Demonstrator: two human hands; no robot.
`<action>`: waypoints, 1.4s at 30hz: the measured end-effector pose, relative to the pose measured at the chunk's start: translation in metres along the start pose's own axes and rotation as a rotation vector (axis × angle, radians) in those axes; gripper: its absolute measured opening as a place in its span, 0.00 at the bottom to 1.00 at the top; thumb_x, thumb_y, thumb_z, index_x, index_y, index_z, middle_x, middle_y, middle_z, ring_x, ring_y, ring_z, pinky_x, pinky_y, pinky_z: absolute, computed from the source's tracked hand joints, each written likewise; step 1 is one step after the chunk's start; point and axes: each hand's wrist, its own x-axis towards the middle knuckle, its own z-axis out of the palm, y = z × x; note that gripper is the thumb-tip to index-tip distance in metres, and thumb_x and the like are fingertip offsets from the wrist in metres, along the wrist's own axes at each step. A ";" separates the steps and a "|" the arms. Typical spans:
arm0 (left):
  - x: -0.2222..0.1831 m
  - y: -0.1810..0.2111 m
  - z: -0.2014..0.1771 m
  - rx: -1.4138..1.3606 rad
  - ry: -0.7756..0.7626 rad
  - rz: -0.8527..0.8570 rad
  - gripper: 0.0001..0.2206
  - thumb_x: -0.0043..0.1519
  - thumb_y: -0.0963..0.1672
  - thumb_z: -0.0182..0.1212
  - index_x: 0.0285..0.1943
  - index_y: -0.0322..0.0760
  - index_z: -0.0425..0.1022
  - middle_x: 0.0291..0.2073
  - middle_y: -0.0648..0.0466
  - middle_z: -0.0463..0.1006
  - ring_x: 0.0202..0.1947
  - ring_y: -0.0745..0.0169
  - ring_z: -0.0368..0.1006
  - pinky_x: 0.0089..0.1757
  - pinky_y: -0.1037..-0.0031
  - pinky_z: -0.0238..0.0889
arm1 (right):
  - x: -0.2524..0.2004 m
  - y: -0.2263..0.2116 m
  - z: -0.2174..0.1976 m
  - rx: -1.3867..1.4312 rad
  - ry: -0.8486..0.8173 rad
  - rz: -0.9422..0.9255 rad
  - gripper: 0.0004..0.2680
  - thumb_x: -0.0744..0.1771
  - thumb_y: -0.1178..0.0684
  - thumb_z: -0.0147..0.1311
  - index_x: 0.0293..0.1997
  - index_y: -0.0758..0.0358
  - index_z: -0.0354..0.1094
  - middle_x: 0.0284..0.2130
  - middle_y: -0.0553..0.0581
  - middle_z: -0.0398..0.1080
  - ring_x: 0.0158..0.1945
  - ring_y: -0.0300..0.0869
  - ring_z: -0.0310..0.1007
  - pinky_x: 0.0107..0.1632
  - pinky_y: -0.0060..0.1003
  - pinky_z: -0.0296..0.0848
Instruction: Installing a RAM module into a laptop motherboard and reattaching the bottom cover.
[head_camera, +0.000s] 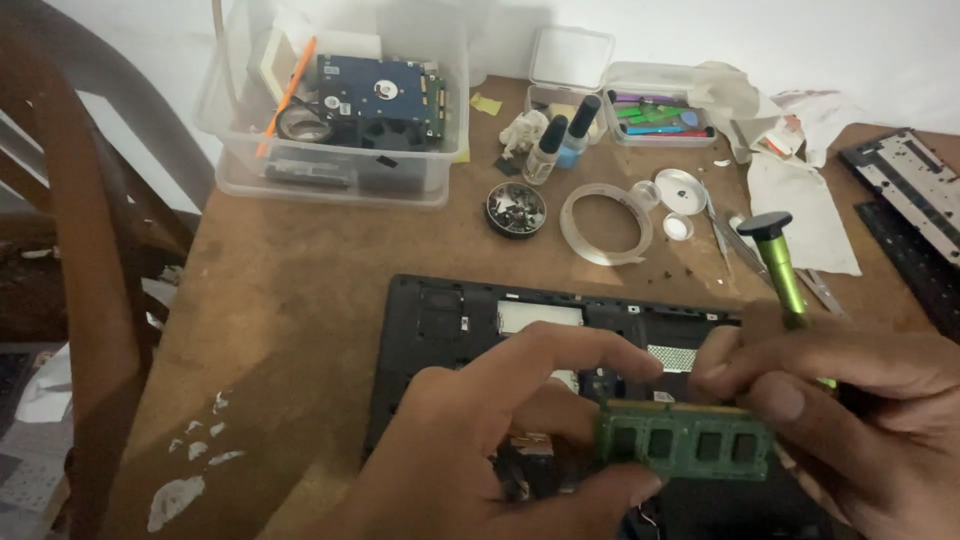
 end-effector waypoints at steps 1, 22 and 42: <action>-0.001 -0.001 0.000 -0.001 -0.010 0.017 0.19 0.59 0.48 0.64 0.60 0.46 0.74 0.35 0.54 0.90 0.30 0.71 0.84 0.31 0.73 0.73 | 0.000 0.001 0.000 -0.005 -0.006 -0.010 0.10 0.65 0.51 0.54 0.32 0.69 0.76 0.21 0.62 0.73 0.28 0.47 0.76 0.27 0.36 0.71; 0.030 -0.041 -0.040 0.729 -0.149 0.708 0.09 0.63 0.34 0.54 0.51 0.29 0.70 0.45 0.46 0.77 0.43 0.47 0.73 0.48 0.60 0.67 | 0.025 0.045 0.007 -0.185 -0.135 0.276 0.05 0.59 0.62 0.71 0.34 0.67 0.89 0.13 0.54 0.60 0.19 0.39 0.55 0.24 0.33 0.50; 0.044 -0.045 -0.063 0.689 -0.117 0.088 0.07 0.61 0.47 0.64 0.43 0.47 0.83 0.33 0.63 0.85 0.39 0.68 0.76 0.43 0.73 0.67 | 0.038 0.061 0.025 -0.388 -0.191 0.069 0.06 0.60 0.58 0.69 0.37 0.60 0.86 0.12 0.53 0.65 0.18 0.36 0.51 0.24 0.34 0.51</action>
